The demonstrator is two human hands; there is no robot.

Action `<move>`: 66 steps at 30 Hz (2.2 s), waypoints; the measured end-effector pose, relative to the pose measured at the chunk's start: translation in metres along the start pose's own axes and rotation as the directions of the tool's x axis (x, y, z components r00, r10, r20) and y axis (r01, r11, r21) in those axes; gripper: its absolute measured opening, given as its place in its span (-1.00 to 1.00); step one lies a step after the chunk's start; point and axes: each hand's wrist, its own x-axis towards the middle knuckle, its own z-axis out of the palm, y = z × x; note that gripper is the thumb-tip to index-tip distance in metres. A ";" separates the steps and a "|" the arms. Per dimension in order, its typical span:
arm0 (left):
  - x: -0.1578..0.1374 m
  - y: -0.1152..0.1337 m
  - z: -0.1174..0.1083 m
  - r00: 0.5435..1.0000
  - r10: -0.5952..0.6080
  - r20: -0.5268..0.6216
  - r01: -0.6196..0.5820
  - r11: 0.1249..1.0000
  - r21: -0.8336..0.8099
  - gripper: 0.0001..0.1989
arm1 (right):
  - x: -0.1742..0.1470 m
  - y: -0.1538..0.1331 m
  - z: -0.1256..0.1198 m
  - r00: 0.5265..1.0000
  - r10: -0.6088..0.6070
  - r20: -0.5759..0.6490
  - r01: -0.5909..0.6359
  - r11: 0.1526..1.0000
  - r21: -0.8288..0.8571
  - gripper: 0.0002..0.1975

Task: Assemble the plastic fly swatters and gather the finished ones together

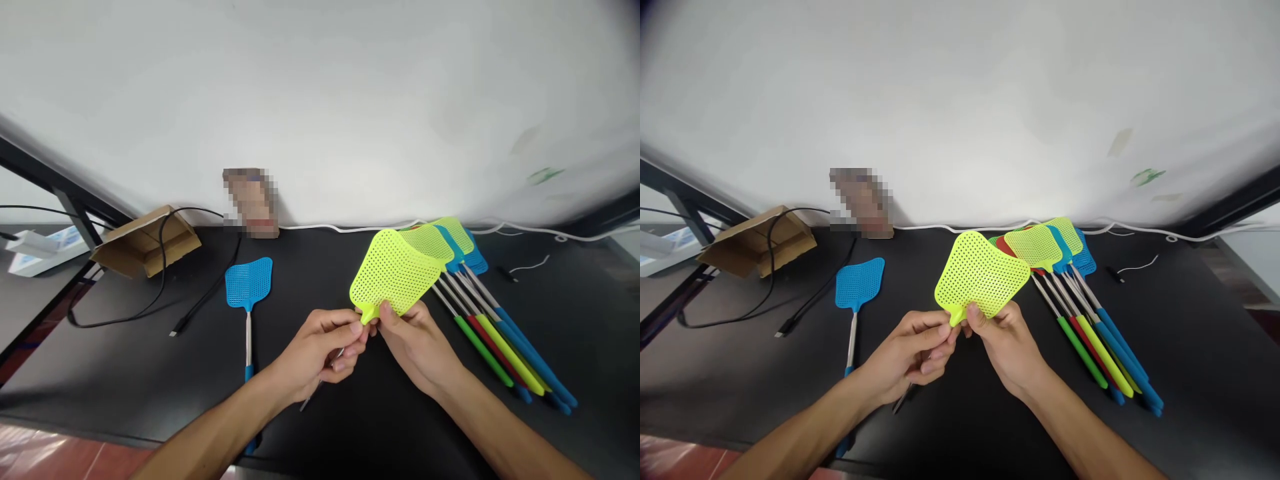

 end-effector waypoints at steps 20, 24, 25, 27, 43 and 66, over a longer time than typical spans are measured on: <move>0.007 0.020 -0.014 0.829 0.399 -0.392 -0.388 0.915 0.112 -0.76 | 0.023 -0.016 -0.054 0.961 -0.197 -0.192 -0.030 0.620 -0.784 -0.61; 0.011 0.018 -0.019 0.771 0.486 -0.412 -0.424 0.874 0.237 -0.61 | 0.025 -0.013 -0.058 0.951 -0.261 -0.164 -0.038 0.428 -0.903 -0.63; 0.012 0.016 -0.020 0.769 0.491 -0.409 -0.419 0.870 0.258 -0.58 | 0.026 -0.013 -0.060 0.949 -0.268 -0.166 -0.036 0.432 -0.901 -0.67; 0.014 0.013 -0.022 0.781 0.485 -0.392 -0.402 0.872 0.278 -0.55 | 0.027 -0.014 -0.062 0.941 -0.289 -0.176 -0.031 0.445 -0.895 -0.64; 0.016 0.008 -0.032 0.840 0.461 -0.285 -0.270 0.812 0.518 -0.69 | 0.004 -0.010 -0.026 0.930 -0.141 0.340 0.303 -0.232 -0.924 -0.87; 0.012 -0.001 -0.029 0.851 0.521 -0.069 0.204 -0.207 0.957 -0.69 | -0.001 0.001 -0.024 0.944 -0.220 0.245 0.138 -0.413 -0.900 -0.71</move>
